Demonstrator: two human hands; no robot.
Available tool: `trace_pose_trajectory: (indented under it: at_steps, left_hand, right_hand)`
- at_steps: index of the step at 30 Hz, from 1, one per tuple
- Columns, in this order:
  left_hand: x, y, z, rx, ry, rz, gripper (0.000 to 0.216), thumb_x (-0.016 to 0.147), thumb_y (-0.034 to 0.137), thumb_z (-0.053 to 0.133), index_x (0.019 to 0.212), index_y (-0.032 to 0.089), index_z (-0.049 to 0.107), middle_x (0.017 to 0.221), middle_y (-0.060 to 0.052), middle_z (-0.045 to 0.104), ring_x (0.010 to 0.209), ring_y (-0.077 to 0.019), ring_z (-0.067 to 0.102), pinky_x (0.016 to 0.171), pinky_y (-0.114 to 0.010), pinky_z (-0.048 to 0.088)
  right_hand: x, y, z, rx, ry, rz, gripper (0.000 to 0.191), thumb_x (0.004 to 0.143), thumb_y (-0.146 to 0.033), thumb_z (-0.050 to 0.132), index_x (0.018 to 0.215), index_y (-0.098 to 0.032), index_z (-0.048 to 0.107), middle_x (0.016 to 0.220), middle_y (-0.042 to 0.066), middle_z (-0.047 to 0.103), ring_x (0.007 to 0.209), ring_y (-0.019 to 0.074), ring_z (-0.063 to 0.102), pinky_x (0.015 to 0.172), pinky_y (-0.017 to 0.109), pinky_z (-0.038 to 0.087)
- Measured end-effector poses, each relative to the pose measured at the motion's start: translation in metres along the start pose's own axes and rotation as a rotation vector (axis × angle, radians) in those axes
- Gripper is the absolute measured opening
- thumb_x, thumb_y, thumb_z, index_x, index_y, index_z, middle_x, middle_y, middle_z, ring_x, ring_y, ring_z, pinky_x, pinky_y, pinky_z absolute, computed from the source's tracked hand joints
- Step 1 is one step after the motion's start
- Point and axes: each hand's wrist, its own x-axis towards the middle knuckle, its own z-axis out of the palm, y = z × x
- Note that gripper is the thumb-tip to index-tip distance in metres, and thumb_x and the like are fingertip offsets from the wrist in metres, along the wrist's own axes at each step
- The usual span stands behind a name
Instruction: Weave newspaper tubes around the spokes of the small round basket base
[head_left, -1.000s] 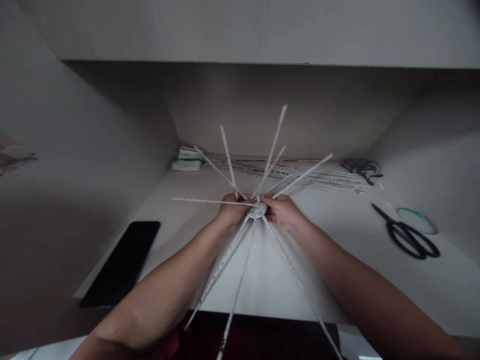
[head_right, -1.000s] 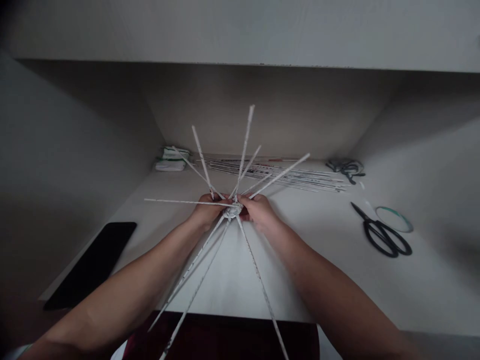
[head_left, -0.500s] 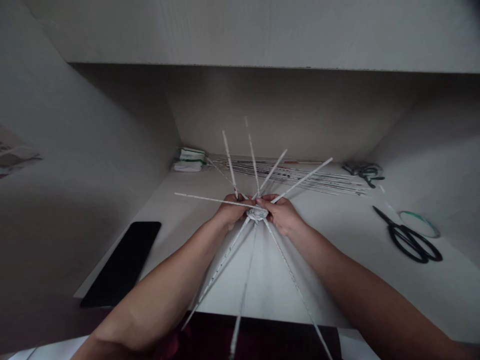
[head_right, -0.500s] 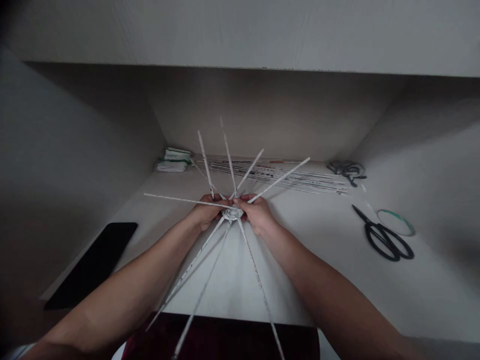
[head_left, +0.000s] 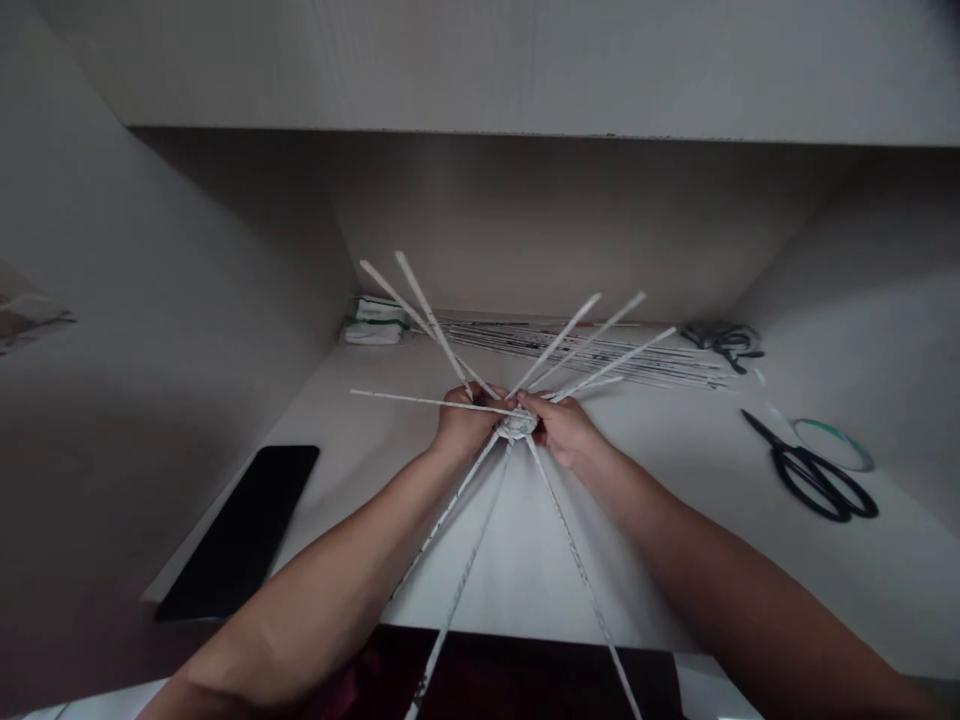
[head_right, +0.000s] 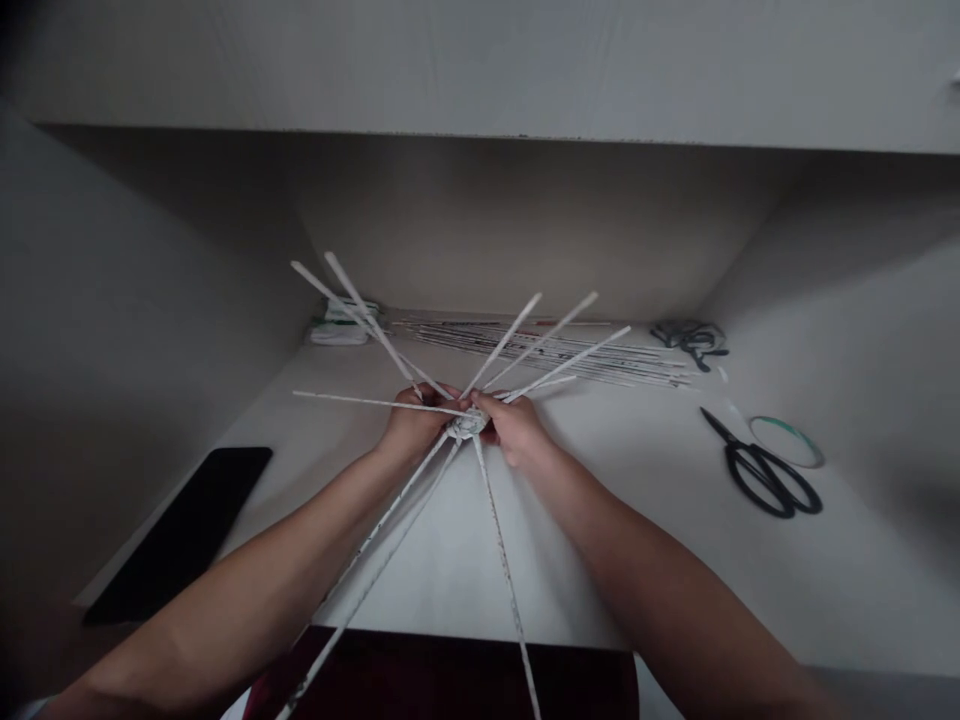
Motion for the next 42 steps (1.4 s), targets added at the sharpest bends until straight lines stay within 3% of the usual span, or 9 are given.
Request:
trace_pose_trajectory:
  at_steps: [9, 14, 17, 24, 28, 31, 35, 38, 42]
  left_hand:
    - [-0.002, 0.003, -0.004, 0.406, -0.001, 0.236, 0.007, 0.065, 0.021, 0.074, 0.070, 0.017, 0.072, 0.068, -0.002, 0.071, 0.063, -0.0152, 0.064, 0.060, -0.024, 0.047]
    - [-0.001, 0.002, -0.006, 0.480, -0.024, 0.226, 0.009, 0.067, 0.015, 0.068, 0.074, 0.017, 0.074, 0.073, -0.003, 0.074, 0.066, -0.0159, 0.066, 0.062, -0.024, 0.048]
    - [-0.001, 0.002, -0.005, 0.431, -0.039, 0.227, 0.009, 0.067, 0.014, 0.068, 0.073, 0.016, 0.075, 0.074, -0.005, 0.074, 0.069, -0.0163, 0.067, 0.066, -0.025, 0.049]
    - [0.008, -0.003, -0.003, -0.119, -0.023, -0.186, 0.018, 0.057, 0.022, 0.076, 0.071, 0.011, 0.071, 0.073, -0.008, 0.071, 0.060, -0.0161, 0.063, 0.055, -0.026, 0.048]
    - [0.009, 0.004, -0.006, -0.104, -0.012, -0.306, 0.024, 0.065, 0.029, 0.076, 0.081, 0.011, 0.072, 0.068, -0.006, 0.068, 0.050, -0.0111, 0.057, 0.043, -0.021, 0.040]
    - [0.003, 0.016, -0.009, -0.064, -0.190, -0.326, 0.036, 0.069, 0.036, 0.077, 0.096, 0.012, 0.071, 0.072, -0.008, 0.069, 0.053, -0.0122, 0.060, 0.041, -0.019, 0.039]
    - [-0.002, 0.024, -0.014, -0.173, -0.468, -0.346, 0.053, 0.060, 0.013, 0.082, 0.111, 0.018, 0.067, 0.094, -0.008, 0.071, 0.073, -0.0153, 0.067, 0.060, -0.023, 0.053]
    - [0.001, 0.022, -0.015, -0.171, -0.385, -0.404, 0.048, 0.059, 0.006, 0.079, 0.105, 0.016, 0.068, 0.092, -0.008, 0.072, 0.071, -0.0157, 0.067, 0.063, -0.026, 0.055]
    - [0.005, 0.017, -0.012, -0.097, -0.238, -0.429, 0.031, 0.064, 0.020, 0.081, 0.092, 0.011, 0.070, 0.080, -0.007, 0.070, 0.061, -0.0138, 0.064, 0.057, -0.026, 0.053]
  right_hand:
    - [-0.003, -0.011, 0.002, -0.015, 0.076, 0.105, 0.005, 0.075, -0.020, 0.064, 0.073, -0.015, 0.063, 0.057, -0.001, 0.063, 0.045, 0.0106, 0.055, 0.038, 0.021, 0.046]
    - [-0.008, -0.016, 0.003, 0.024, -0.046, 0.150, 0.009, 0.075, -0.012, 0.057, 0.072, -0.012, 0.066, 0.059, 0.002, 0.065, 0.048, 0.0101, 0.057, 0.044, 0.020, 0.049]
    - [-0.005, -0.012, 0.003, 0.021, -0.012, 0.095, 0.005, 0.073, -0.018, 0.064, 0.069, -0.015, 0.064, 0.057, 0.000, 0.064, 0.047, 0.0116, 0.056, 0.042, 0.023, 0.048]
    - [-0.001, -0.009, -0.002, 0.028, -0.012, 0.047, 0.009, 0.064, -0.013, 0.070, 0.069, -0.016, 0.062, 0.063, 0.000, 0.065, 0.056, 0.0134, 0.060, 0.046, 0.024, 0.049]
    - [0.003, -0.014, -0.009, 0.031, -0.064, 0.030, 0.013, 0.062, -0.013, 0.074, 0.070, -0.016, 0.064, 0.065, 0.001, 0.067, 0.056, 0.0132, 0.059, 0.048, 0.024, 0.048]
    - [0.011, -0.020, -0.021, 0.018, -0.144, 0.039, 0.012, 0.060, -0.014, 0.075, 0.067, -0.016, 0.065, 0.062, 0.001, 0.067, 0.054, 0.0125, 0.058, 0.049, 0.023, 0.047]
    - [0.021, -0.028, -0.037, -0.023, -0.259, 0.077, 0.013, 0.057, -0.016, 0.075, 0.067, -0.015, 0.067, 0.059, 0.001, 0.066, 0.053, 0.0125, 0.058, 0.052, 0.024, 0.046]
    - [0.020, -0.028, -0.040, -0.048, -0.265, 0.046, 0.016, 0.055, -0.018, 0.077, 0.067, -0.016, 0.067, 0.061, 0.001, 0.067, 0.055, 0.0132, 0.060, 0.053, 0.024, 0.046]
    - [0.012, -0.022, -0.033, -0.115, -0.217, -0.011, 0.023, 0.053, -0.022, 0.080, 0.069, -0.017, 0.066, 0.062, 0.002, 0.068, 0.056, 0.0153, 0.060, 0.052, 0.026, 0.047]
